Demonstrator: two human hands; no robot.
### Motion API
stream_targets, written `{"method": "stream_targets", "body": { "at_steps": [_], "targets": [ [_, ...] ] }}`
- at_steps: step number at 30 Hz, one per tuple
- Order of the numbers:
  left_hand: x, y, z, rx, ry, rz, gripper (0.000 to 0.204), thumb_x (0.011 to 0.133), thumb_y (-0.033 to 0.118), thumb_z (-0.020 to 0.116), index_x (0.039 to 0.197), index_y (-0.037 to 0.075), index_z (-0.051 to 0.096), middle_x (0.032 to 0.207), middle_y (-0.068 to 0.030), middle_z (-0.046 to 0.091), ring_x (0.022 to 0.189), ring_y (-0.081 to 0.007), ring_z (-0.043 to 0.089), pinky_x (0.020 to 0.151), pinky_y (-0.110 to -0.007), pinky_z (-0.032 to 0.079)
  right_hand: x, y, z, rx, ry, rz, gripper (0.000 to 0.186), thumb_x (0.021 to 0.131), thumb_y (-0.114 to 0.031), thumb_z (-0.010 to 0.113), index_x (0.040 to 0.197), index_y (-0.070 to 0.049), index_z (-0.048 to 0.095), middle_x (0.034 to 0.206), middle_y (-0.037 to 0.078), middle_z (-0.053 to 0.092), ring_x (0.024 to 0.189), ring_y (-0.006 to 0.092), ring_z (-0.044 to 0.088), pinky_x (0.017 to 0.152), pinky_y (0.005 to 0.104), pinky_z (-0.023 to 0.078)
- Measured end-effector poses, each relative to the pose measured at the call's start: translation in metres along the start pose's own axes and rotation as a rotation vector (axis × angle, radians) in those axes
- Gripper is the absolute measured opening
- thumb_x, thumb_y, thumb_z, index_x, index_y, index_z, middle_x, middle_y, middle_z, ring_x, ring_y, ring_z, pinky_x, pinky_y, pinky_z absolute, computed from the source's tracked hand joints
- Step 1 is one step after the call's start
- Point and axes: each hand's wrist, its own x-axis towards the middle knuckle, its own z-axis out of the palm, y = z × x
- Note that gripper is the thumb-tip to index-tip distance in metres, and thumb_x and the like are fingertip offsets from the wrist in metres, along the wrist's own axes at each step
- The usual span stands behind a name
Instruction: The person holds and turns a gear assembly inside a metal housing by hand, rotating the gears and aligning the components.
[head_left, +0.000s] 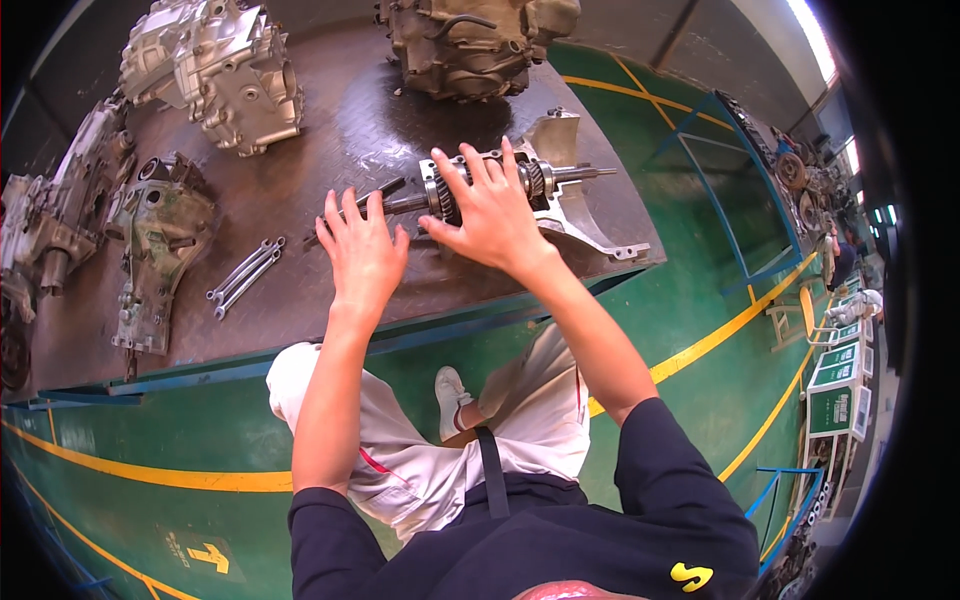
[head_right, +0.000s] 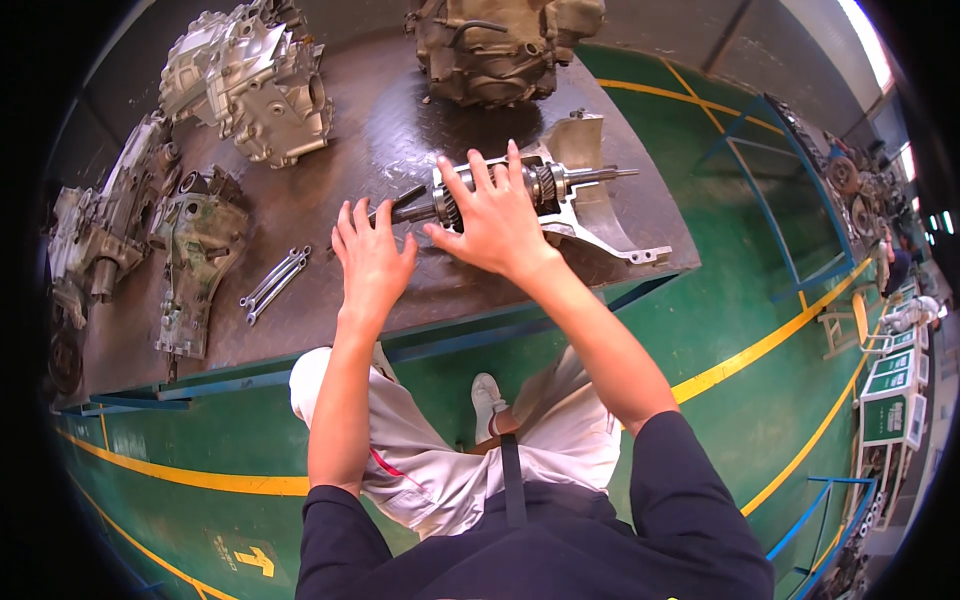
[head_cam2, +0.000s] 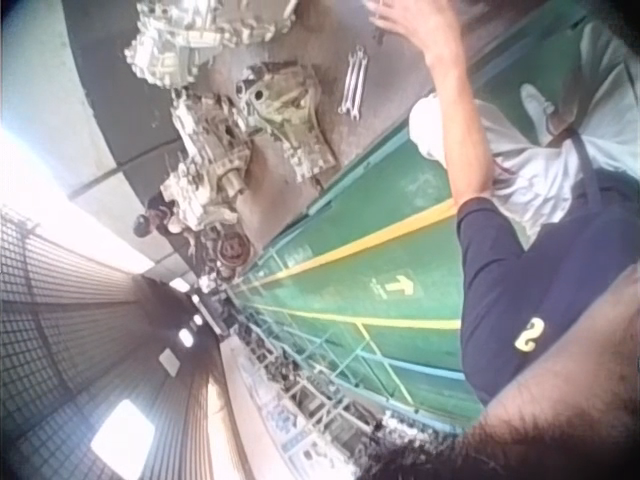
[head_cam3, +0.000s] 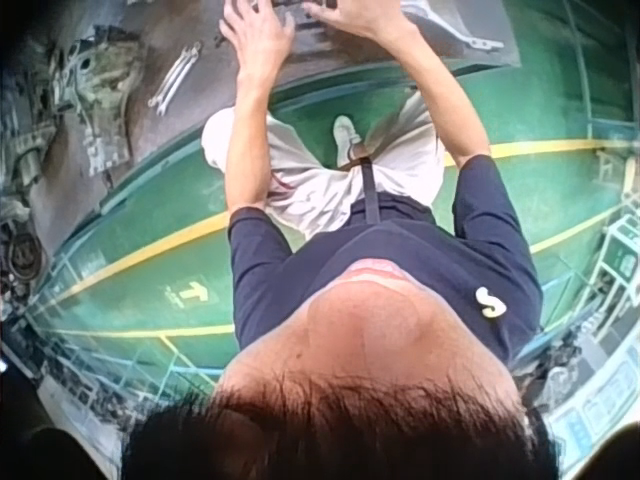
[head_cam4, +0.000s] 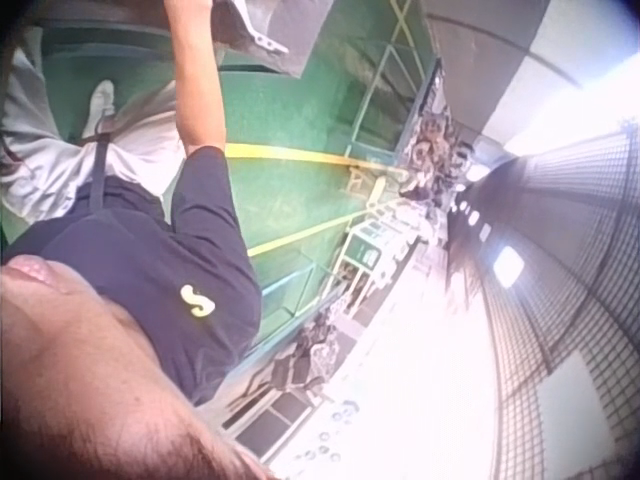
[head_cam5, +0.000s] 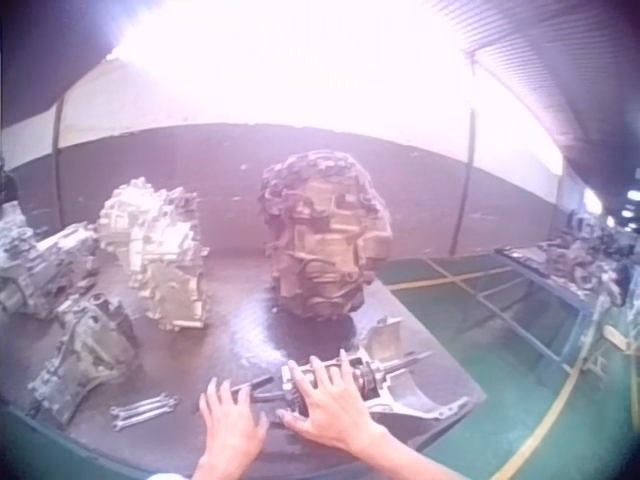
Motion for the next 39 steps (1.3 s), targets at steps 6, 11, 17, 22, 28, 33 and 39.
{"method": "stream_targets", "body": {
  "at_steps": [6, 11, 17, 22, 28, 33, 39],
  "targets": [
    [-0.002, -0.004, 0.000, -0.012, -0.011, 0.025, 0.058, 0.089, 0.025, 0.073, 0.140, 0.002, 0.055, 0.149, -0.0265, 0.046, 0.147, -0.0469, 0.032, 0.119, -0.068, 0.026, -0.033, -0.030, -0.019, 0.056, 0.011, 0.046, 0.083, 0.087, -0.058, 0.067, 0.153, -0.009, 0.049, 0.148, 0.034, 0.046, 0.133, 0.0553, 0.047, 0.123, 0.0686, 0.016],
    [0.000, 0.001, 0.001, 0.012, -0.017, 0.035, 0.060, 0.090, 0.025, 0.073, 0.142, 0.003, 0.055, 0.149, -0.0258, 0.047, 0.148, -0.0464, 0.032, 0.120, -0.065, 0.025, -0.047, -0.027, -0.017, 0.041, -0.065, 0.040, 0.082, 0.090, -0.058, 0.066, 0.157, -0.016, 0.046, 0.161, 0.025, 0.036, 0.144, 0.0542, 0.037, 0.123, 0.0718, 0.008],
    [-0.002, 0.001, 0.004, -0.005, -0.038, 0.034, 0.062, 0.089, 0.025, 0.073, 0.143, 0.003, 0.052, 0.149, -0.0261, 0.046, 0.148, -0.0463, 0.031, 0.119, -0.068, 0.024, -0.029, -0.025, -0.008, 0.026, 0.011, 0.030, 0.080, 0.090, -0.060, 0.064, 0.153, -0.012, 0.049, 0.159, 0.028, 0.037, 0.135, 0.0598, 0.044, 0.122, 0.0706, 0.012],
    [0.002, -0.002, 0.004, 0.002, -0.001, -0.024, 0.068, 0.087, 0.025, 0.075, 0.146, 0.003, 0.050, 0.151, -0.0252, 0.043, 0.150, -0.0455, 0.029, 0.120, -0.068, 0.023, -0.002, -0.004, 0.002, 0.019, -0.027, 0.053, 0.082, 0.094, -0.062, 0.060, 0.154, -0.008, 0.046, 0.155, 0.030, 0.043, 0.135, 0.0489, 0.049, 0.124, 0.0640, 0.017],
    [0.004, -0.012, 0.011, 0.091, -0.041, -0.090, 0.063, 0.087, 0.026, 0.075, 0.143, 0.005, 0.055, 0.151, -0.0229, 0.046, 0.149, -0.0438, 0.031, 0.120, -0.065, 0.024, 0.001, 0.000, 0.008, 0.064, -0.065, 0.091, 0.082, 0.094, -0.062, 0.061, 0.153, -0.007, 0.046, 0.153, 0.035, 0.042, 0.137, 0.0494, 0.047, 0.125, 0.0597, 0.019],
    [0.005, -0.010, 0.011, 0.084, -0.022, -0.071, 0.058, 0.088, 0.026, 0.074, 0.140, 0.005, 0.059, 0.149, -0.0229, 0.048, 0.149, -0.0436, 0.032, 0.120, -0.065, 0.025, -0.026, -0.013, -0.009, 0.124, -0.026, 0.058, 0.085, 0.090, -0.058, 0.066, 0.156, -0.009, 0.045, 0.155, 0.044, 0.032, 0.143, 0.0572, 0.036, 0.125, 0.0619, 0.016],
    [0.004, -0.012, 0.011, 0.062, -0.012, -0.050, 0.057, 0.089, 0.027, 0.073, 0.139, 0.005, 0.059, 0.147, -0.0237, 0.051, 0.148, -0.0437, 0.034, 0.119, -0.065, 0.026, -0.056, -0.024, -0.020, 0.077, -0.184, 0.052, 0.084, 0.092, -0.057, 0.066, 0.160, -0.014, 0.040, 0.168, 0.032, 0.020, 0.158, 0.0469, 0.016, 0.125, 0.0659, 0.008]
  ]
}}
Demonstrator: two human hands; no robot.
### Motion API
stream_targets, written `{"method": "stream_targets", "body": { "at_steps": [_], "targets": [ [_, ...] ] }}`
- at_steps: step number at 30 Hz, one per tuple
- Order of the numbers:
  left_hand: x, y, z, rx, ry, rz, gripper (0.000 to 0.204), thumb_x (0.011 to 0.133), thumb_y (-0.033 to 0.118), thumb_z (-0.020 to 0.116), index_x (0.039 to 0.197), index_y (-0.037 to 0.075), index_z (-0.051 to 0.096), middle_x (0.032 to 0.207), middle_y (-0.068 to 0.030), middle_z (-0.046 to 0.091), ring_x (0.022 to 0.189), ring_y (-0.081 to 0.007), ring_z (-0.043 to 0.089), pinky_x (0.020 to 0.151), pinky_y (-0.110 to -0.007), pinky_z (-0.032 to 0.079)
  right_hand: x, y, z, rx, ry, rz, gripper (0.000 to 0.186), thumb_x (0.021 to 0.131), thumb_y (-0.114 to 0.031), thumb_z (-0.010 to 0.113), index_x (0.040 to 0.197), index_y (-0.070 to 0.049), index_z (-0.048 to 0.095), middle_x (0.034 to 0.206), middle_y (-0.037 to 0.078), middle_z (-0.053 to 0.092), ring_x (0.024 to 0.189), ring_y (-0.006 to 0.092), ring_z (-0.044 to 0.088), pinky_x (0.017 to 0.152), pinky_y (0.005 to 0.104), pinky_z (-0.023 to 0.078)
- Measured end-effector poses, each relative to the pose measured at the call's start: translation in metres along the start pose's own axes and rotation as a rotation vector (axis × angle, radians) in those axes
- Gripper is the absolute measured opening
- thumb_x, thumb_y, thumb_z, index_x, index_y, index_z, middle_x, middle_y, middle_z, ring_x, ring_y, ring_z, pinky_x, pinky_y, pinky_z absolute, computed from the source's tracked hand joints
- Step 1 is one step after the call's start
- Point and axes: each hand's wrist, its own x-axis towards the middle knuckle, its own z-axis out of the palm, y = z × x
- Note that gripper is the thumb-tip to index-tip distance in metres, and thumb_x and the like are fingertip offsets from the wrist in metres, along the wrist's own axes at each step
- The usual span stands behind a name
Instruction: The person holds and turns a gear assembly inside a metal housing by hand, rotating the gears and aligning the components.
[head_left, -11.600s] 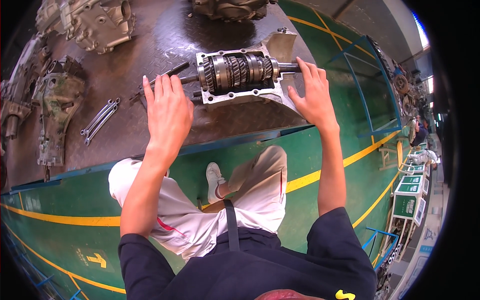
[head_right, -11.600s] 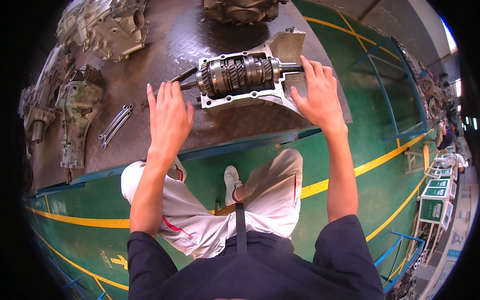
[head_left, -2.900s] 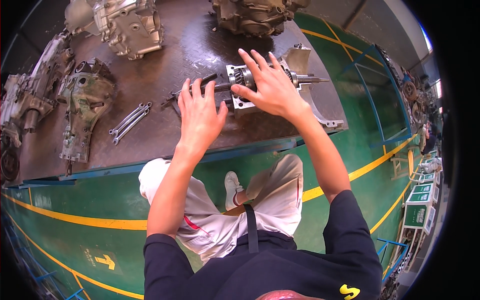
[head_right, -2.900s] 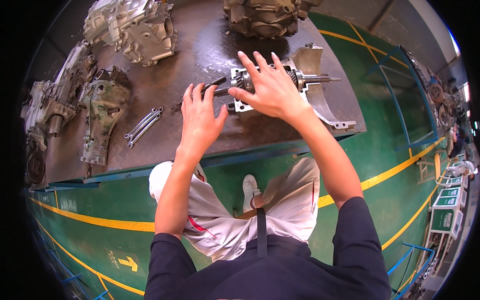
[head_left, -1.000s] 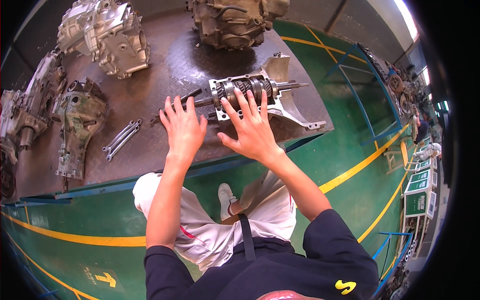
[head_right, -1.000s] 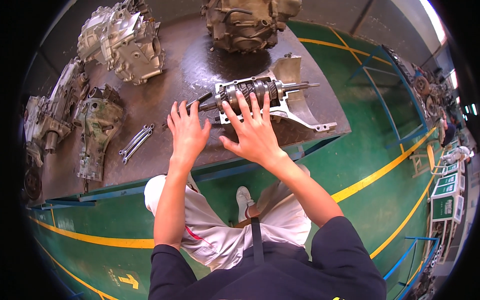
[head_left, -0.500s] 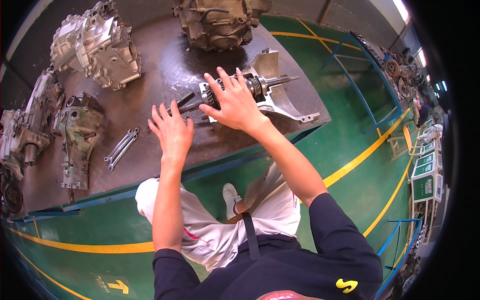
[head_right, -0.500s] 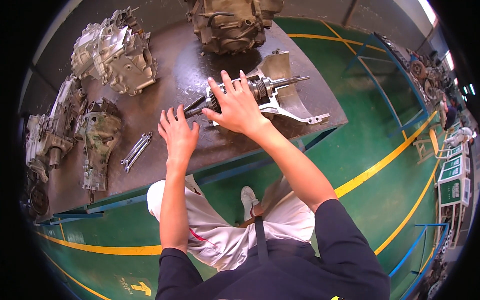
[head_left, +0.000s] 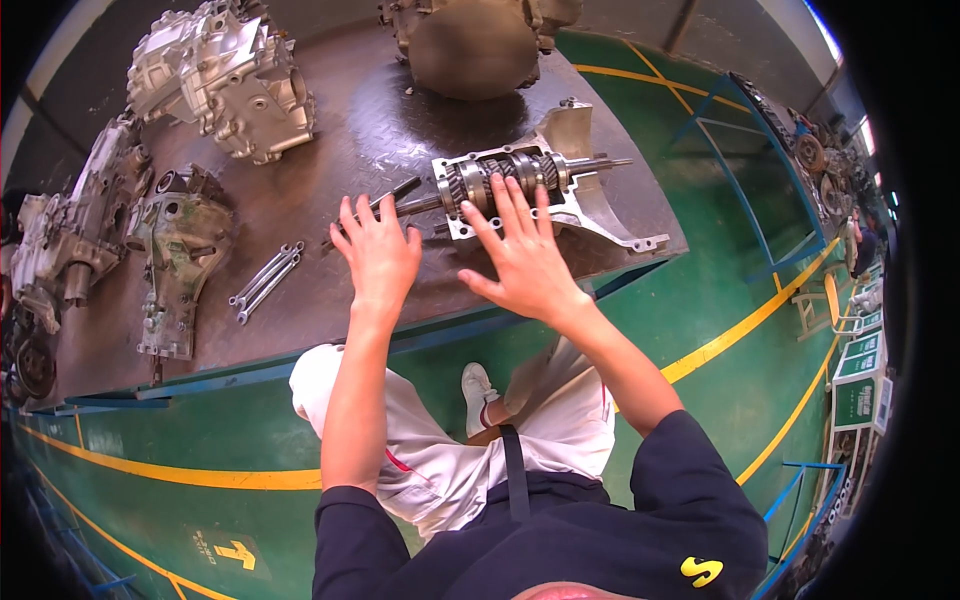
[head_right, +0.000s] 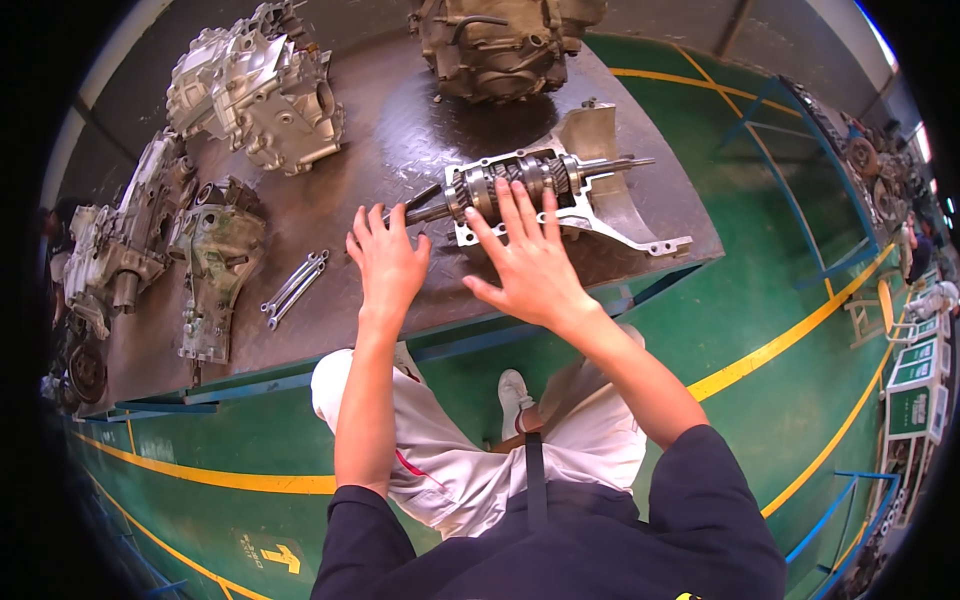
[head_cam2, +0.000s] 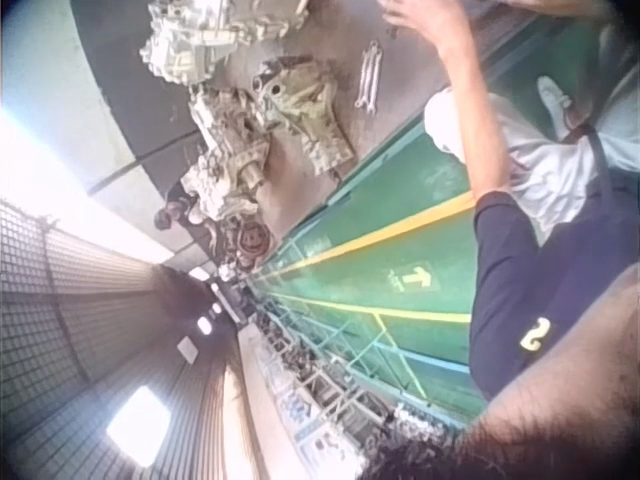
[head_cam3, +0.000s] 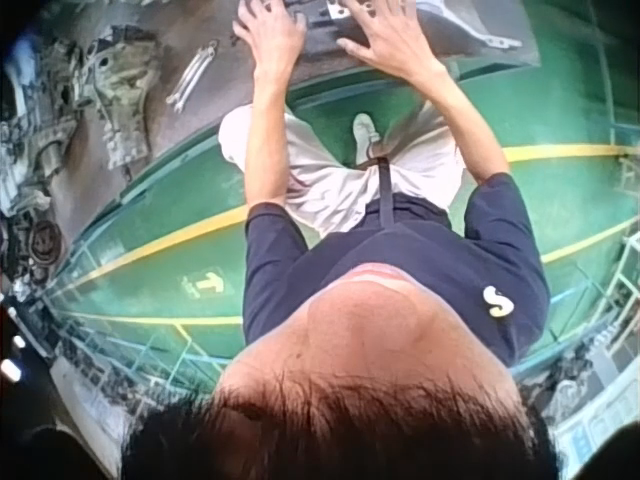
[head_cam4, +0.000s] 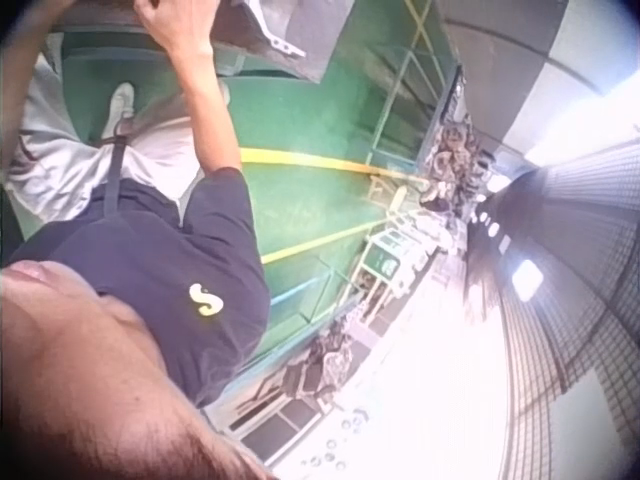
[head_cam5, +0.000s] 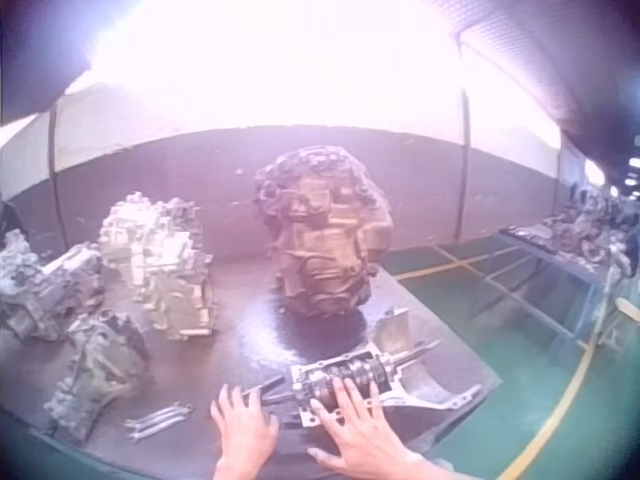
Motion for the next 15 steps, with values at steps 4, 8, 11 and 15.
{"method": "stream_targets", "body": {
  "at_steps": [4, 8, 11, 15],
  "targets": [
    [0.003, 0.000, 0.006, -0.013, 0.042, 0.039, 0.051, 0.086, 0.024, 0.075, 0.131, 0.002, 0.060, 0.136, -0.0220, 0.057, 0.139, -0.0418, 0.044, 0.116, -0.066, 0.031, 0.017, 0.017, -0.009, -0.112, 0.088, 0.061, 0.076, 0.094, -0.059, 0.062, 0.154, -0.014, 0.049, 0.168, 0.024, 0.026, 0.156, 0.0414, 0.025, 0.122, 0.0711, 0.009],
    [0.008, 0.005, -0.001, -0.047, -0.001, 0.040, 0.050, 0.086, 0.025, 0.076, 0.128, 0.003, 0.062, 0.121, -0.0179, 0.061, 0.126, -0.0367, 0.053, 0.111, -0.063, 0.036, 0.056, 0.047, 0.001, -0.084, 0.020, 0.067, 0.070, 0.102, -0.064, 0.047, 0.155, -0.018, 0.048, 0.159, 0.022, 0.046, 0.152, 0.0355, 0.036, 0.120, 0.0681, 0.021],
    [0.012, 0.000, -0.002, -0.058, 0.005, 0.005, 0.050, 0.087, 0.028, 0.076, 0.129, 0.005, 0.062, 0.126, -0.0184, 0.061, 0.127, -0.0376, 0.052, 0.110, -0.056, 0.038, 0.079, 0.051, -0.005, -0.016, -0.133, 0.156, 0.073, 0.099, -0.069, 0.048, 0.149, -0.017, 0.056, 0.150, 0.021, 0.056, 0.139, 0.0378, 0.051, 0.111, 0.0651, 0.036],
    [0.014, -0.018, -0.015, 0.027, 0.029, -0.043, 0.054, 0.083, 0.031, 0.079, 0.127, 0.005, 0.062, 0.127, -0.0186, 0.059, 0.129, -0.0385, 0.050, 0.106, -0.057, 0.042, 0.113, 0.050, -0.010, -0.119, -0.329, 0.098, 0.077, 0.097, -0.073, 0.046, 0.143, -0.014, 0.061, 0.154, 0.019, 0.053, 0.141, 0.0368, 0.050, 0.109, 0.0643, 0.040]
  ]
}}
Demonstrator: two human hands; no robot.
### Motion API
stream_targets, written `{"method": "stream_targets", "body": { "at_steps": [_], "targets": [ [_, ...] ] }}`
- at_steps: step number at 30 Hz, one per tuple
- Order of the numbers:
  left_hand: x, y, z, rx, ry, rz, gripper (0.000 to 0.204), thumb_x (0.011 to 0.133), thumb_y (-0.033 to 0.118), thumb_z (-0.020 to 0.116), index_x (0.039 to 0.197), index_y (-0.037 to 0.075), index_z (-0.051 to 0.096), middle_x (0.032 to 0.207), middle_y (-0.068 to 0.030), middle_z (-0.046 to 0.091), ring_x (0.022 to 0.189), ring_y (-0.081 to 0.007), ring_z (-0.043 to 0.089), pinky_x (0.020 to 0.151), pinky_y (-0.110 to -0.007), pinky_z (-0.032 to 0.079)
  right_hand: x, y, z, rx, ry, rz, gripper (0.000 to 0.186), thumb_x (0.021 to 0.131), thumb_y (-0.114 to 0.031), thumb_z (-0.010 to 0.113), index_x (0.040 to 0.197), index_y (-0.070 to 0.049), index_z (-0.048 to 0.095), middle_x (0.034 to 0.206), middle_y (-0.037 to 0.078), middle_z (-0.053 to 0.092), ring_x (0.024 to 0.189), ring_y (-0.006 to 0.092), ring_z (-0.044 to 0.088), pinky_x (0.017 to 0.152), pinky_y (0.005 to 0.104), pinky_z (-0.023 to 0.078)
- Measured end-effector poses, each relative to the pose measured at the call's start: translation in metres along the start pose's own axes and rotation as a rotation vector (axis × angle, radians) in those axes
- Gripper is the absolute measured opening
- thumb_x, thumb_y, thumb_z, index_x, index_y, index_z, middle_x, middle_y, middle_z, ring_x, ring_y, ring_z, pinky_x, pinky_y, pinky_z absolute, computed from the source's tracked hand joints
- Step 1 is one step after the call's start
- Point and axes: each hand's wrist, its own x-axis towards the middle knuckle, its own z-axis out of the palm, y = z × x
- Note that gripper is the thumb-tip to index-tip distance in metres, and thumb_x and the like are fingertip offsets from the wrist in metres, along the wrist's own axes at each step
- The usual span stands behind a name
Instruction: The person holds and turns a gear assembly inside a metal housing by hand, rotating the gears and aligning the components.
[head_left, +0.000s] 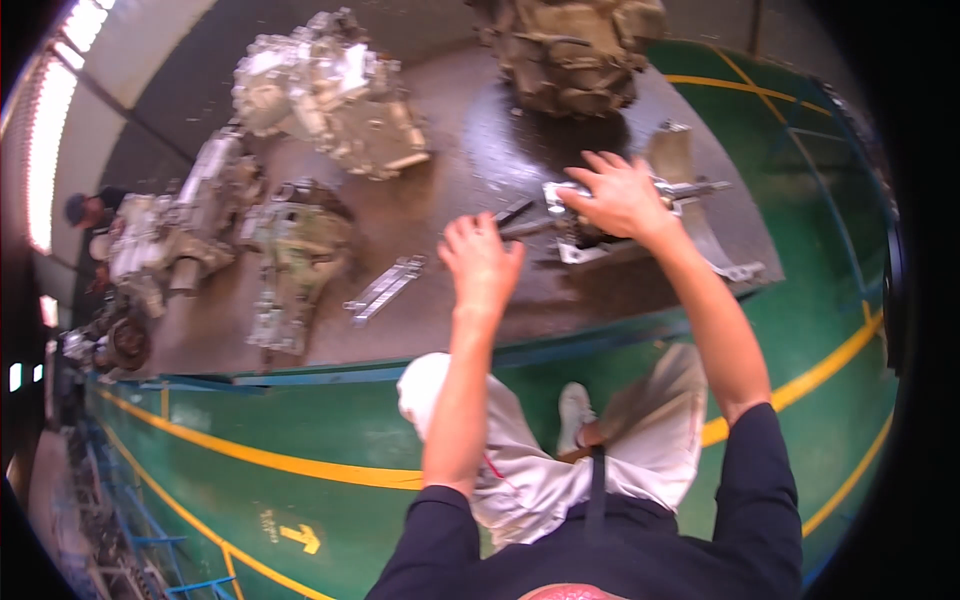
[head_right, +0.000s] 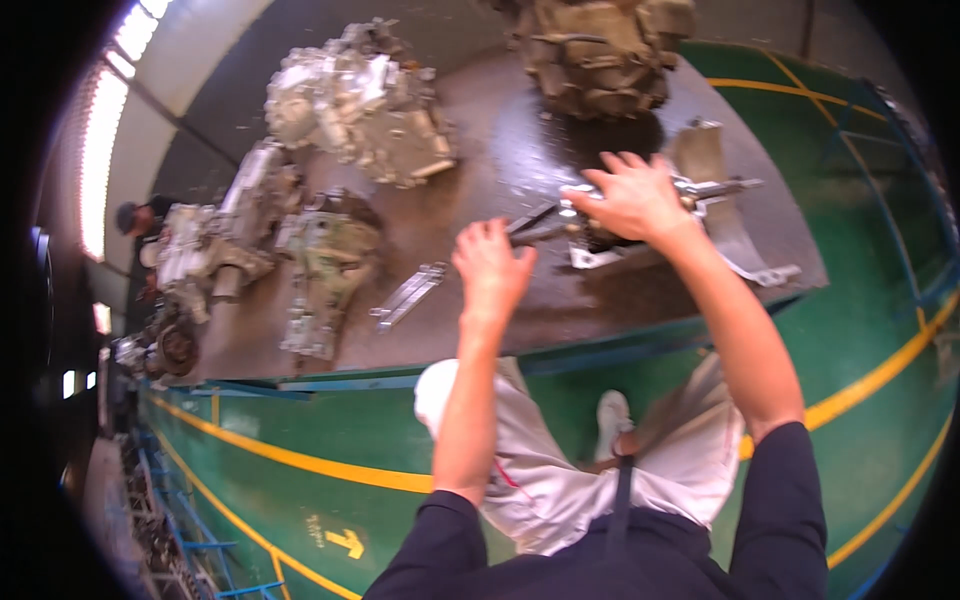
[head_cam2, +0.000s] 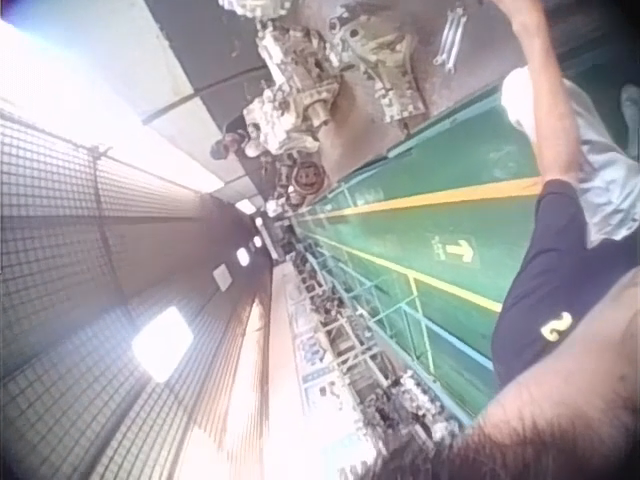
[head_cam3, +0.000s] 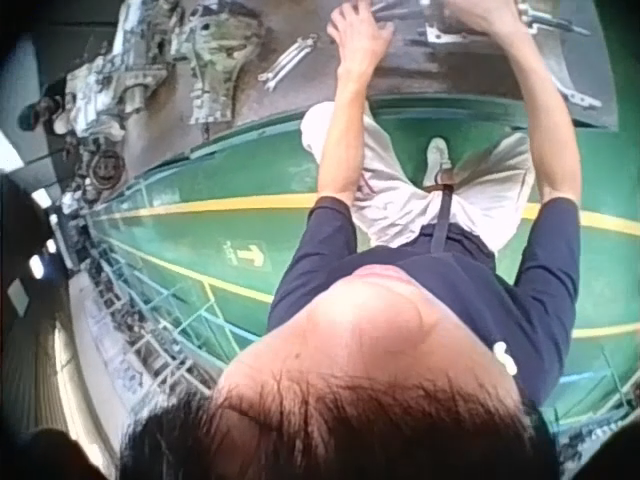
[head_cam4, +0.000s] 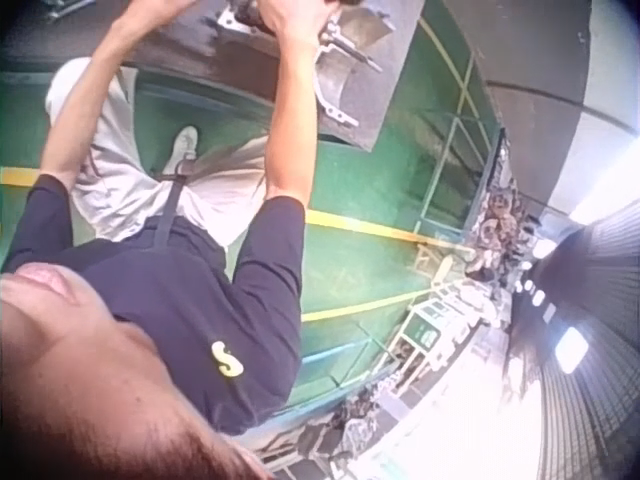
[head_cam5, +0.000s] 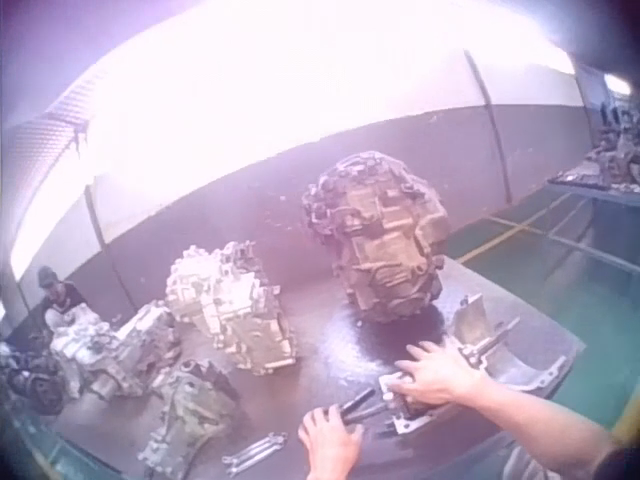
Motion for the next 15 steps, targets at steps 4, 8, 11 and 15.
{"method": "stream_targets", "body": {
  "at_steps": [4, 8, 11, 15],
  "targets": [
    [-0.002, 0.008, 0.014, 0.078, -0.012, -0.014, 0.054, 0.079, 0.033, 0.081, 0.120, 0.004, 0.063, 0.126, -0.0194, 0.058, 0.127, -0.0388, 0.051, 0.103, -0.059, 0.044, 0.020, 0.018, 0.011, 0.294, -0.113, 0.162, 0.086, 0.097, -0.078, 0.038, 0.154, -0.015, 0.052, 0.166, 0.019, 0.036, 0.155, 0.0365, 0.032, 0.124, 0.0616, 0.023],
    [-0.003, 0.025, 0.018, -0.138, 0.021, -0.042, 0.052, 0.079, 0.021, 0.079, 0.126, 0.006, 0.062, 0.131, -0.0158, 0.055, 0.134, -0.0374, 0.046, 0.115, -0.061, 0.033, 0.029, 0.032, -0.004, 0.403, -0.212, 0.206, 0.085, 0.097, -0.071, 0.045, 0.153, -0.008, 0.051, 0.163, 0.023, 0.040, 0.153, 0.0369, 0.035, 0.125, 0.0575, 0.023],
    [0.003, 0.023, 0.008, -0.305, 0.050, 0.037, 0.043, 0.077, 0.008, 0.072, 0.119, 0.009, 0.065, 0.130, -0.0115, 0.057, 0.137, -0.0324, 0.046, 0.117, -0.063, 0.029, 0.045, 0.031, 0.004, 0.451, -0.209, 0.229, 0.085, 0.094, -0.071, 0.049, 0.150, -0.008, 0.054, 0.158, 0.023, 0.047, 0.149, 0.0379, 0.041, 0.124, 0.0626, 0.021],
    [0.015, 0.015, -0.002, -0.446, 0.257, 0.027, 0.026, 0.081, 0.010, 0.067, 0.107, 0.009, 0.070, 0.122, -0.0101, 0.064, 0.131, -0.0318, 0.051, 0.112, -0.052, 0.034, 0.038, 0.014, -0.008, 0.387, -0.274, 0.293, 0.087, 0.095, -0.074, 0.044, 0.146, -0.005, 0.057, 0.149, 0.023, 0.057, 0.143, 0.0390, 0.049, 0.125, 0.0666, 0.011]
  ]
}}
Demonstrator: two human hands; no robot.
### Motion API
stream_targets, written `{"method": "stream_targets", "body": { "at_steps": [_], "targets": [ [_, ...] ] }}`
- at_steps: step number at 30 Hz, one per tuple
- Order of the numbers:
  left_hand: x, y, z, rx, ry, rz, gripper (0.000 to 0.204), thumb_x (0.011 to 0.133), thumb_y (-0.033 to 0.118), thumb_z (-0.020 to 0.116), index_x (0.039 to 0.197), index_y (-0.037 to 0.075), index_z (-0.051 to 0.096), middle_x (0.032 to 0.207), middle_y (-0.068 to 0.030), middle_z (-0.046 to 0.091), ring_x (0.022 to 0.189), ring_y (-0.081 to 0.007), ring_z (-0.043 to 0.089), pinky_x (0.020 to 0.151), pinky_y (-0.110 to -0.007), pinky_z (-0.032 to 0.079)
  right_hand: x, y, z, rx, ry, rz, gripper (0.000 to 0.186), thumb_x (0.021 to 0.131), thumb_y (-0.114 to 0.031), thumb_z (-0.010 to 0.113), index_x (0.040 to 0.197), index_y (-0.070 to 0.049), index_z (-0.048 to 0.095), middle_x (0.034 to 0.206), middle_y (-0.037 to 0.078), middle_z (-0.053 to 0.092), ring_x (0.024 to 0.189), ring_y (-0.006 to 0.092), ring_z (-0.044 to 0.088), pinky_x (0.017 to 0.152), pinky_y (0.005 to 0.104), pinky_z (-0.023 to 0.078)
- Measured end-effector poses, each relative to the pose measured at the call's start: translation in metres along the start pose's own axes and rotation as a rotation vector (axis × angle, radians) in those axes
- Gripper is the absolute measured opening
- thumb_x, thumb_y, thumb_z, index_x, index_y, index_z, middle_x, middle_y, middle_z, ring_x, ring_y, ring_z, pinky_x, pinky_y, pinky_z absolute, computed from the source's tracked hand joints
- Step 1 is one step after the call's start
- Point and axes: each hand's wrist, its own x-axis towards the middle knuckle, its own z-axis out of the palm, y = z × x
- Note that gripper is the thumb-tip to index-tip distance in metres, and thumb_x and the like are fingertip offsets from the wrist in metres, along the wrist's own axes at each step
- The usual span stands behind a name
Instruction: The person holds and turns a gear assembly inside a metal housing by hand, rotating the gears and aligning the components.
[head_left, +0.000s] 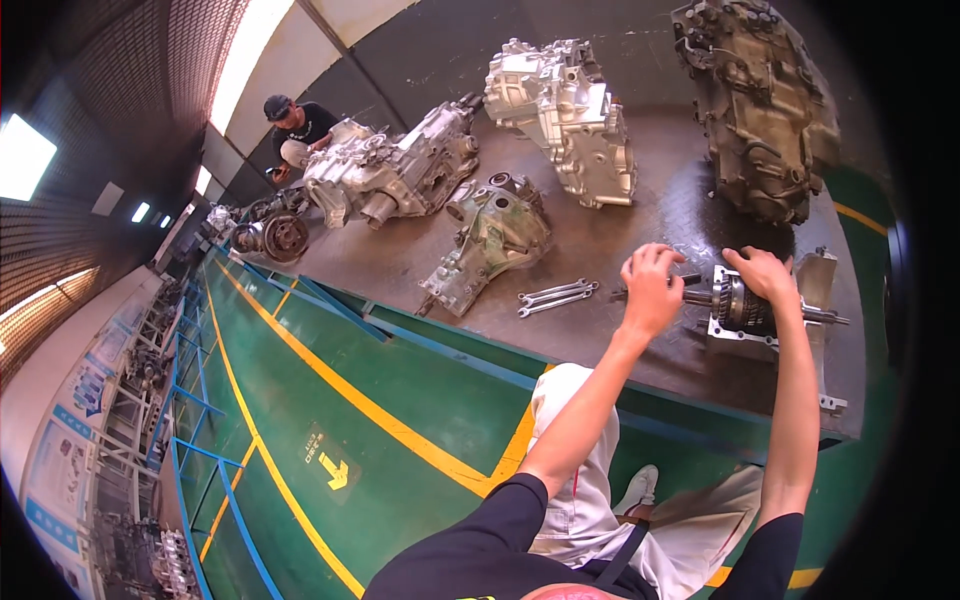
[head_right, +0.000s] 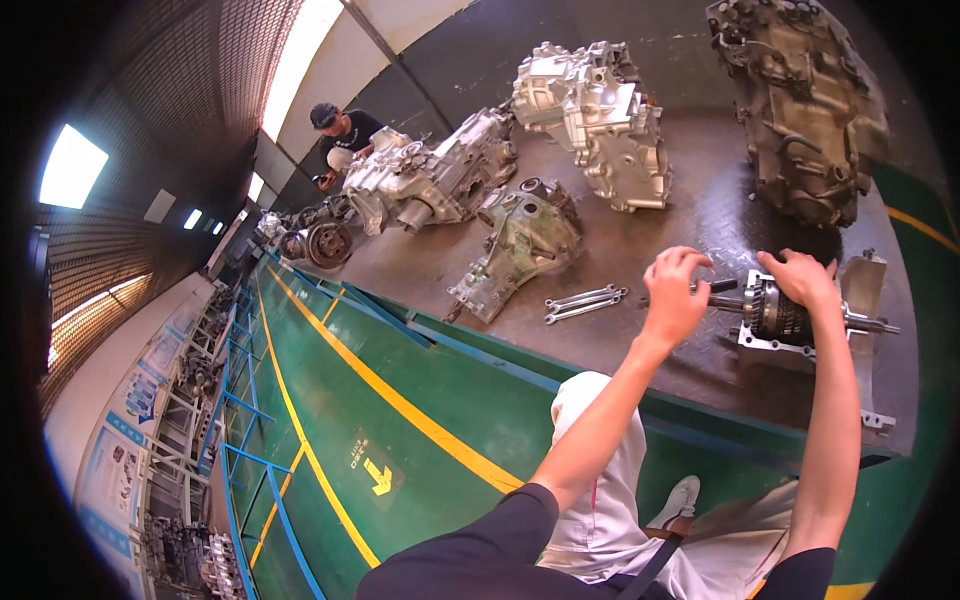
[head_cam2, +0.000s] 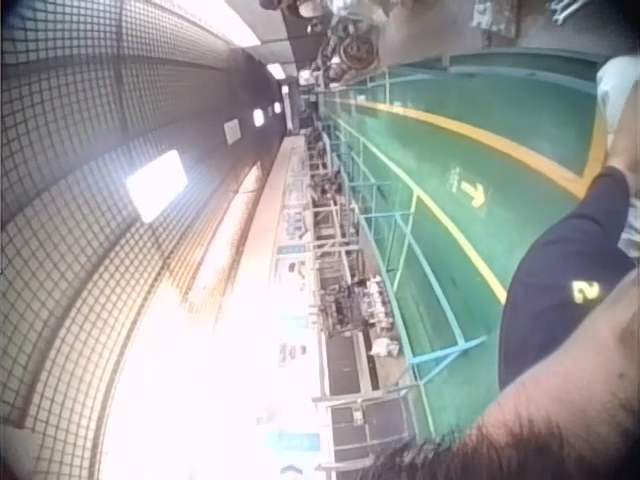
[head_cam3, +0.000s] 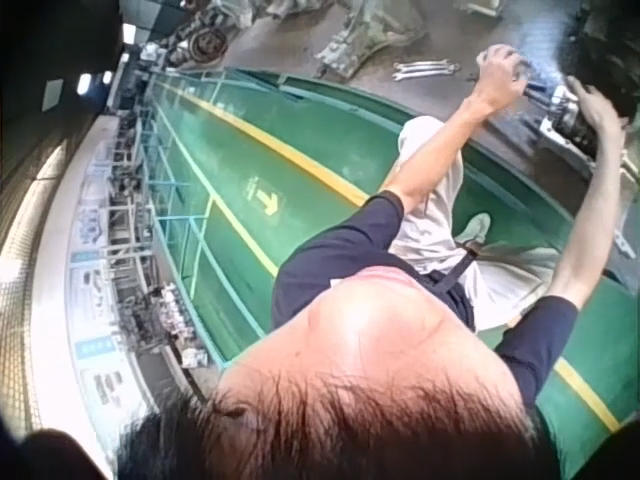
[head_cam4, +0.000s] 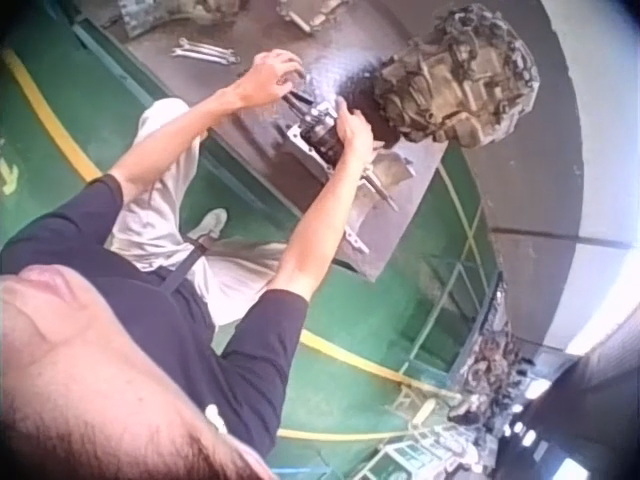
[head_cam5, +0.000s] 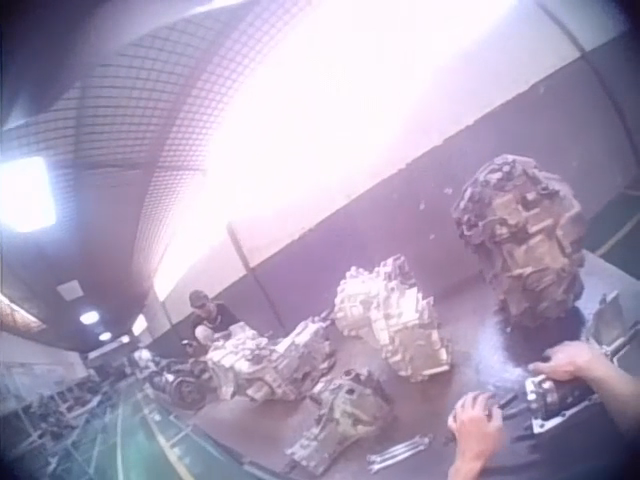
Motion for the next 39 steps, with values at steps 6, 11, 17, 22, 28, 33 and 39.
{"method": "stream_targets", "body": {
  "at_steps": [6, 11, 17, 22, 28, 33, 39],
  "targets": [
    [0.011, -0.007, 0.012, 0.087, 0.024, 0.006, 0.022, 0.083, 0.016, 0.070, 0.104, 0.009, 0.073, 0.114, -0.0131, 0.069, 0.120, -0.0349, 0.060, 0.103, -0.050, 0.047, -0.029, 0.008, 0.010, -0.160, 0.271, -0.128, 0.072, 0.100, -0.065, 0.041, 0.138, -0.008, 0.065, 0.144, 0.018, 0.062, 0.137, 0.0329, 0.056, 0.119, 0.0642, 0.027],
    [0.053, -0.031, 0.011, -0.208, -0.084, -0.114, 0.027, 0.091, 0.018, 0.067, 0.113, 0.001, 0.073, 0.114, -0.0157, 0.073, 0.111, -0.0301, 0.069, 0.100, -0.041, 0.053, -0.066, -0.001, 0.057, -0.187, 0.648, -0.328, 0.077, 0.100, -0.058, 0.053, 0.141, 0.006, 0.056, 0.149, 0.022, 0.056, 0.143, 0.0329, 0.048, 0.124, 0.0619, 0.019],
    [0.060, 0.061, 0.041, -0.391, -0.170, 0.072, 0.020, 0.096, 0.016, 0.064, 0.106, 0.001, 0.072, 0.109, -0.0191, 0.071, 0.106, -0.0374, 0.067, 0.095, -0.045, 0.052, -0.141, 0.027, 0.105, -0.130, 0.604, -0.299, 0.092, 0.099, -0.062, 0.053, 0.157, 0.006, 0.035, 0.168, 0.023, 0.029, 0.158, 0.0349, 0.023, 0.127, 0.0594, 0.009],
    [0.041, 0.075, 0.068, -0.252, -0.291, 0.317, 0.024, 0.102, 0.023, 0.060, 0.105, 0.001, 0.071, 0.112, -0.0178, 0.068, 0.112, -0.0373, 0.063, 0.098, -0.048, 0.050, -0.177, 0.037, 0.076, -0.155, 0.557, -0.315, 0.078, 0.102, -0.055, 0.055, 0.152, 0.004, 0.044, 0.162, 0.025, 0.037, 0.153, 0.0391, 0.030, 0.125, 0.0594, 0.017],
    [0.026, 0.058, 0.083, -0.012, -0.266, 0.409, 0.045, 0.104, 0.033, 0.057, 0.123, -0.006, 0.065, 0.128, -0.0257, 0.066, 0.127, -0.0424, 0.058, 0.109, -0.051, 0.045, -0.097, 0.031, 0.004, -0.091, 0.804, -0.403, 0.060, 0.103, -0.044, 0.057, 0.143, 0.000, 0.055, 0.151, 0.025, 0.050, 0.144, 0.0429, 0.041, 0.119, 0.0577, 0.029],
    [0.016, 0.055, 0.079, 0.064, -0.272, 0.371, 0.045, 0.103, 0.034, 0.057, 0.118, -0.008, 0.063, 0.118, -0.0249, 0.068, 0.121, -0.0416, 0.061, 0.103, -0.051, 0.048, 0.015, 0.062, 0.011, -0.391, 0.646, -0.631, 0.033, 0.103, -0.026, 0.055, 0.128, -0.007, 0.066, 0.136, 0.019, 0.063, 0.132, 0.0415, 0.053, 0.111, 0.0527, 0.042],
    [0.005, 0.070, 0.074, 0.056, -0.275, 0.370, 0.045, 0.101, 0.038, 0.060, 0.115, -0.005, 0.062, 0.104, -0.0193, 0.064, 0.103, -0.0372, 0.061, 0.091, -0.049, 0.048, 0.054, 0.090, 0.026, -0.082, 0.297, -0.461, 0.040, 0.107, -0.038, 0.051, 0.131, -0.009, 0.065, 0.135, 0.018, 0.063, 0.129, 0.0403, 0.055, 0.109, 0.0521, 0.044]
  ]
}}
